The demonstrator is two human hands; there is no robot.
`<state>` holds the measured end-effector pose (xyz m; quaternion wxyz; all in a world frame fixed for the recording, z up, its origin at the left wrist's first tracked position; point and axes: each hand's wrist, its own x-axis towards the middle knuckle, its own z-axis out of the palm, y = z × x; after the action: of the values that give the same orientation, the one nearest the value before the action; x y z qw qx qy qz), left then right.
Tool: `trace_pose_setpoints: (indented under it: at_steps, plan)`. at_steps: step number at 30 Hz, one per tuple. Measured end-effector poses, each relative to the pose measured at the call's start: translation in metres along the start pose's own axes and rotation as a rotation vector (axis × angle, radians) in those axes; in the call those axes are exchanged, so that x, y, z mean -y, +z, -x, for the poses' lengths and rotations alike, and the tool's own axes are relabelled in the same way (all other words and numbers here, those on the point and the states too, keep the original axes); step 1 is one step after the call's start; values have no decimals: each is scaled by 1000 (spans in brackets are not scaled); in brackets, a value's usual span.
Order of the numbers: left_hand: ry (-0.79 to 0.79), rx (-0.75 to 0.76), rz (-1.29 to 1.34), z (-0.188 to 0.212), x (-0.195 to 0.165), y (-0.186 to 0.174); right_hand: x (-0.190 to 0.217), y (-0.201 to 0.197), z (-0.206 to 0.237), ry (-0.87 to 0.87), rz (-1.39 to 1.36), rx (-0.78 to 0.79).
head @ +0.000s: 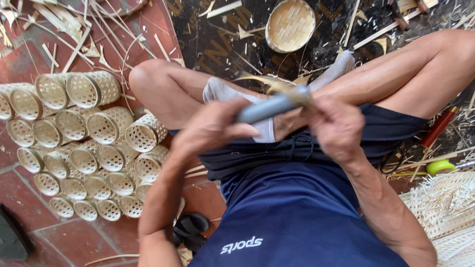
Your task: The person sits on the floor assembling woven bamboo baskets. They fit a woven bamboo cylinder onto a base, trim bamboo strips with pliers, bend and secure rim strips around the basket edge, and press a woven bamboo bottom into place.
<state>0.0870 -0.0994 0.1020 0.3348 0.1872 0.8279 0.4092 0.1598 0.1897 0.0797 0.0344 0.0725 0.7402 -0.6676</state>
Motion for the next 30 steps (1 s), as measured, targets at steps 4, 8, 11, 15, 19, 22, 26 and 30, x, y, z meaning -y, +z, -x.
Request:
trace_pose_setpoints:
  at_steps: [4,8,11,15,19,22,26,30]
  plan:
    - [-51,-599,-518,-21,75,-100,-1,-18,-27,53,-955,-18]
    - [-90,-826,-682,-60,176,-153,-3,-19,-49,125,-1037,-34]
    - [-350,-698,-532,-79,217,-158,-5,-9,-60,133,-994,4]
    - [-308,-675,-697,-93,195,-146,-10,0,-67,259,-1012,6]
    - [393,-618,-380,-84,88,-64,-21,17,-65,408,-983,8]
    - [626,-396,-25,-55,14,19,-24,36,-62,499,-954,177]
    - [626,-605,-106,-47,-30,48,-17,42,-54,583,-835,268]
    - [480,-600,3,-41,-45,36,-22,28,-39,431,-532,444]
